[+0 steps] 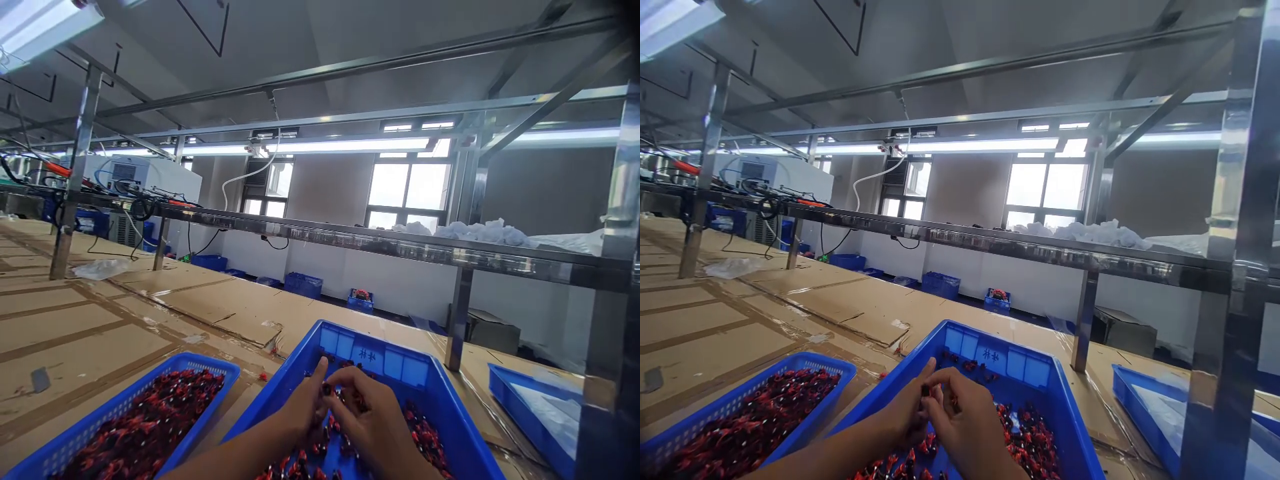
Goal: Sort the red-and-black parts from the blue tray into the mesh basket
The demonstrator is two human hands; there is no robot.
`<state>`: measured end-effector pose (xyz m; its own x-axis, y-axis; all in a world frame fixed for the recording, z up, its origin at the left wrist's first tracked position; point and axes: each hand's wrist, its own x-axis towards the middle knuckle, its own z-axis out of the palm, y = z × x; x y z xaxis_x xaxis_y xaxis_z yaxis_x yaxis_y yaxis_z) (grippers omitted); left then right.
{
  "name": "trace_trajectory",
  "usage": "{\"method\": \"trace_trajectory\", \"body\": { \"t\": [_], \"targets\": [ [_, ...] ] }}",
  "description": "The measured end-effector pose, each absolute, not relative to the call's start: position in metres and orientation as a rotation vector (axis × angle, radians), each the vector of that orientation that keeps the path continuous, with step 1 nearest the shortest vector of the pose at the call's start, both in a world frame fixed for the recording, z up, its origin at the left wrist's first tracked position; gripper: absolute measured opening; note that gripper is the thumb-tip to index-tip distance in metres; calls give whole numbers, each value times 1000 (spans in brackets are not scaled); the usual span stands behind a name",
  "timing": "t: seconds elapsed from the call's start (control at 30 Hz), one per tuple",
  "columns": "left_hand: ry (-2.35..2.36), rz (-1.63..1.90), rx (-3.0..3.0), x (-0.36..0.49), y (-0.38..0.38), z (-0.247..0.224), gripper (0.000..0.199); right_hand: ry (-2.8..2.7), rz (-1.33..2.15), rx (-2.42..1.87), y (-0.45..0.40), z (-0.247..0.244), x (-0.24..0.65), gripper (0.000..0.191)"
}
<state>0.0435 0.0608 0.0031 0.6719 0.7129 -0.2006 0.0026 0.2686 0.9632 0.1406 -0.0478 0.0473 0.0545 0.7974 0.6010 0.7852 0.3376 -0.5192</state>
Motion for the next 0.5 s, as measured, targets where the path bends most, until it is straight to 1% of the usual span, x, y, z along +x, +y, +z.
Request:
{"method": "trace_trajectory", "body": {
  "t": [0.07,0.17,0.27,0.3,0.37,0.5],
  "targets": [
    [766,451,1177,43,63,1,72,-1672,-67,-1299,-55,50,137,16],
    [759,399,1265,39,61,2,74,-1578,-158,-1160,-67,52,126,15],
    [718,385,1370,36,58,6,76,-1494,-130,-1105,-74,53,117,12],
    [724,391,1377,35,57,7,77,-1464,-62,-1090,-74,54,117,13],
    [748,438,1359,33,55,10,76,-1401,224,-1028,-71,55,120,21],
    [734,490,1271,29,51,18,79,-1064,1045,-758,-54,54,139,31]
  ]
}}
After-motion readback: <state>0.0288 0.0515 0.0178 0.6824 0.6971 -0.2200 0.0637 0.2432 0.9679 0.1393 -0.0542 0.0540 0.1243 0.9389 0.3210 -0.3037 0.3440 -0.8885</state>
